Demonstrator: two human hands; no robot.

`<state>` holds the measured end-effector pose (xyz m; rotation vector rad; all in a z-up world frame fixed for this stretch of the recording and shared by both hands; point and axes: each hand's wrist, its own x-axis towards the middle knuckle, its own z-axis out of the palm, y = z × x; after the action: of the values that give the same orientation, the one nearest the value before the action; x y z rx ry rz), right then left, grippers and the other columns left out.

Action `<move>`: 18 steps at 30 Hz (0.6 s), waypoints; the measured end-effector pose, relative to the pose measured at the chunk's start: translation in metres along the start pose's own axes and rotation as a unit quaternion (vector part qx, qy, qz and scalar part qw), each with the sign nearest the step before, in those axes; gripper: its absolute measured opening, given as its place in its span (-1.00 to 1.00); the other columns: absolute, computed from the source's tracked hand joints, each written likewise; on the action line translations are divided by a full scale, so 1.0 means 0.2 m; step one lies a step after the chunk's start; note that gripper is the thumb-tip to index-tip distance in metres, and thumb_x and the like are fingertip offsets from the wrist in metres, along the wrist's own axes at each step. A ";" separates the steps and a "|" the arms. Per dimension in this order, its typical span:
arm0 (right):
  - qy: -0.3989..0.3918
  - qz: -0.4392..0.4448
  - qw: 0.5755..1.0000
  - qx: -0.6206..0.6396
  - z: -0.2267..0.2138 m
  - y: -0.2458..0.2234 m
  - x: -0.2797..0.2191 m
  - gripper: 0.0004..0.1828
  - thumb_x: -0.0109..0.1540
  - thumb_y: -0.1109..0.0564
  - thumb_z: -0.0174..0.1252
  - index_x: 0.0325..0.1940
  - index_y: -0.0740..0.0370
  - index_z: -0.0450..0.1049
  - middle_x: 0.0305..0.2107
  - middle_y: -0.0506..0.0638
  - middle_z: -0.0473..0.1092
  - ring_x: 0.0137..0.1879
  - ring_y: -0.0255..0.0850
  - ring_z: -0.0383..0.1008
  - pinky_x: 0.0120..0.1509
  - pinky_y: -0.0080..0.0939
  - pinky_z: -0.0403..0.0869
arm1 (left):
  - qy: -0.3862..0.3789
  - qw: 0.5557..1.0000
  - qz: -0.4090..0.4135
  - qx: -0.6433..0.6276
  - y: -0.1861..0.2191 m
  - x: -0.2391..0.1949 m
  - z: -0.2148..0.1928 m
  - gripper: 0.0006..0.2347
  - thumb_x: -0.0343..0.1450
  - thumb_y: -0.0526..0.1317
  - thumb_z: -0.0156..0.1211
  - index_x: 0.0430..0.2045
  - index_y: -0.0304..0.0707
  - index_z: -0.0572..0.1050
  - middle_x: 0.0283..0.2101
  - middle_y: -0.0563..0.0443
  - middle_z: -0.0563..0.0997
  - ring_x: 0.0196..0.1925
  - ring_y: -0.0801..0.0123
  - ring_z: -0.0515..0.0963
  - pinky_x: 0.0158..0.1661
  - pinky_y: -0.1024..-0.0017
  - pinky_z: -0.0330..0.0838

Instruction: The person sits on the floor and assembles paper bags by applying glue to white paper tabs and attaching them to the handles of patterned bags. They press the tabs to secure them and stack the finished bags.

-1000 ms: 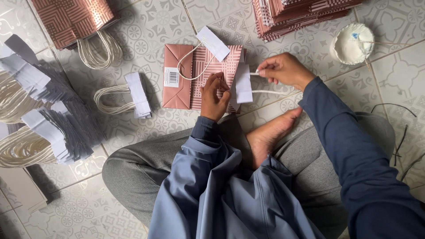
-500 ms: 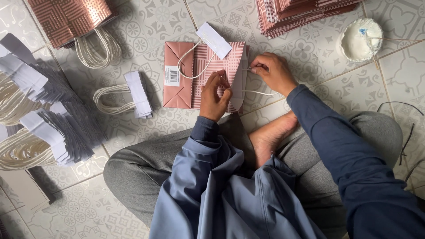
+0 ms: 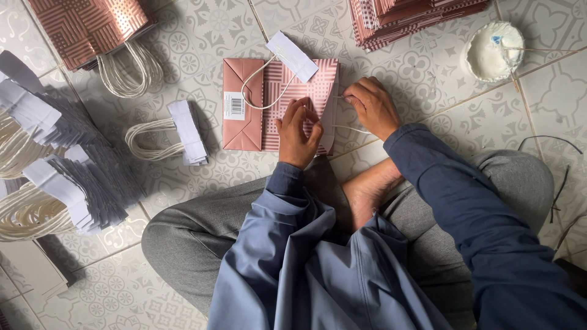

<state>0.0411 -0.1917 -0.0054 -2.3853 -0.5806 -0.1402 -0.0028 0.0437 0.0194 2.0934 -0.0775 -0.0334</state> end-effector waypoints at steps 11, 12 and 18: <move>0.016 -0.021 0.999 -0.019 -0.01 0.00 -0.01 -0.93 0.46 0.15 0.05 -0.08 0.13 0.44 -0.39 0.03 0.28 -0.18 0.10 0.41 -0.07 0.04 0.43 | -0.015 0.999 -0.022 0.023 0.07 0.00 -0.01 -0.90 0.37 -0.15 0.15 -0.30 0.01 0.45 0.27 -0.13 0.44 0.45 -0.25 0.24 0.23 -0.68 -0.17; 0.016 -0.024 0.999 -0.020 0.00 0.00 -0.01 -0.93 0.46 0.15 0.05 -0.08 0.13 0.44 -0.39 0.03 0.29 -0.18 0.10 0.41 -0.07 0.04 0.43 | -0.016 0.999 -0.028 0.023 0.08 -0.01 -0.01 -0.89 0.37 -0.16 0.15 -0.29 0.02 0.45 0.27 -0.13 0.44 0.45 -0.24 0.24 0.24 -0.67 -0.18; 0.010 -0.026 0.999 -0.021 0.00 -0.01 -0.01 -0.93 0.46 0.18 0.03 -0.07 0.15 0.43 -0.38 0.04 0.29 -0.19 0.12 0.41 -0.09 0.06 0.42 | -0.020 0.999 -0.037 0.026 0.09 -0.01 -0.01 -0.86 0.37 -0.17 0.16 -0.23 0.02 0.45 0.28 -0.12 0.43 0.47 -0.23 0.22 0.26 -0.66 -0.20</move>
<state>0.0381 -0.1920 -0.0044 -2.4074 -0.6371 -0.1997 -0.0046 0.0366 0.0366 2.1482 -0.0248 -0.1205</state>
